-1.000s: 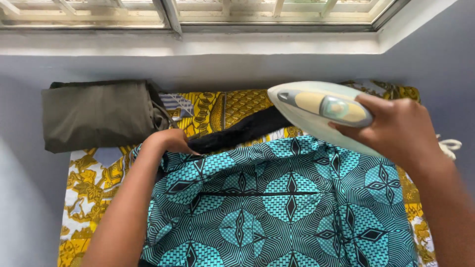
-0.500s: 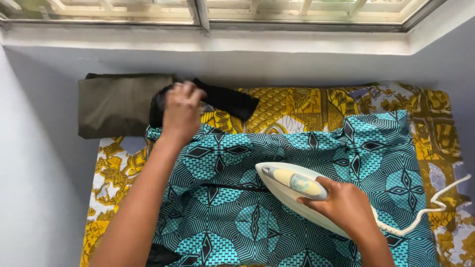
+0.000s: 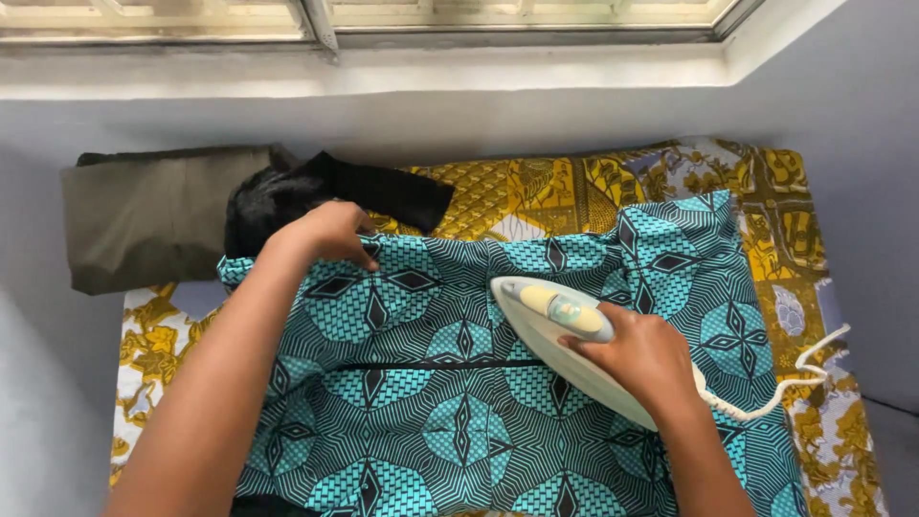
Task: Iron and fold a blue patterned dress.
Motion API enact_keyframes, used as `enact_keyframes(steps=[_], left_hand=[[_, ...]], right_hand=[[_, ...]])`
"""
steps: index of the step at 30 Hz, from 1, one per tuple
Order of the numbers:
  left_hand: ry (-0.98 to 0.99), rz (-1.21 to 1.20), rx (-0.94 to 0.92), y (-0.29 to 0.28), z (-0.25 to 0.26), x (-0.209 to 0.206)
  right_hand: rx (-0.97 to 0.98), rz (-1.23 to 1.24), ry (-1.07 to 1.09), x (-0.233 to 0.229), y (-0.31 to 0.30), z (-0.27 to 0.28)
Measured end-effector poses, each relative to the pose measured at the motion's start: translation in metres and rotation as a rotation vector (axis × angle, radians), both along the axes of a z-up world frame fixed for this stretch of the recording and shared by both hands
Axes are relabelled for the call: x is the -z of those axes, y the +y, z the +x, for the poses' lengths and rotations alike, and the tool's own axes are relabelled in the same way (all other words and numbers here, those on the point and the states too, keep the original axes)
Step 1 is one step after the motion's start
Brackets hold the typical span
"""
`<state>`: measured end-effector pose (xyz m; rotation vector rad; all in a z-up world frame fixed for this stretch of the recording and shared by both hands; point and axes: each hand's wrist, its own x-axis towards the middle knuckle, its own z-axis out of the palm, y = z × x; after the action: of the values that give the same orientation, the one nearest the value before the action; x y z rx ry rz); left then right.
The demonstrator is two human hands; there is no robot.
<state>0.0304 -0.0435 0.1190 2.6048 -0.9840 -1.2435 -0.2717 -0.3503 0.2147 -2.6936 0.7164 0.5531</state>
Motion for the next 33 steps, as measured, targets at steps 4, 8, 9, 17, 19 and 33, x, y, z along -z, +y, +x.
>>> enact_keyframes(steps=[4,8,9,17,19,33], left_hand=[[-0.359,0.109,-0.036,0.008,-0.006,0.041],[-0.4,0.06,-0.123,0.015,-0.003,0.054],[-0.352,0.019,-0.223,0.016,-0.002,0.049],[-0.145,-0.342,-0.421,0.017,-0.001,0.039],[-0.257,-0.406,-0.416,0.017,-0.006,0.05],[-0.532,-0.521,-0.045,0.009,-0.028,0.015]], right_hand=[[0.135,-0.009,-0.004,0.008,-0.01,0.019],[0.16,-0.021,-0.042,0.011,-0.007,0.02],[0.132,-0.009,-0.089,0.01,-0.004,0.02],[-0.041,0.182,-0.02,-0.014,0.049,0.048],[-0.027,0.265,-0.008,-0.008,0.064,0.059],[-0.295,0.229,0.023,-0.014,0.069,0.076]])
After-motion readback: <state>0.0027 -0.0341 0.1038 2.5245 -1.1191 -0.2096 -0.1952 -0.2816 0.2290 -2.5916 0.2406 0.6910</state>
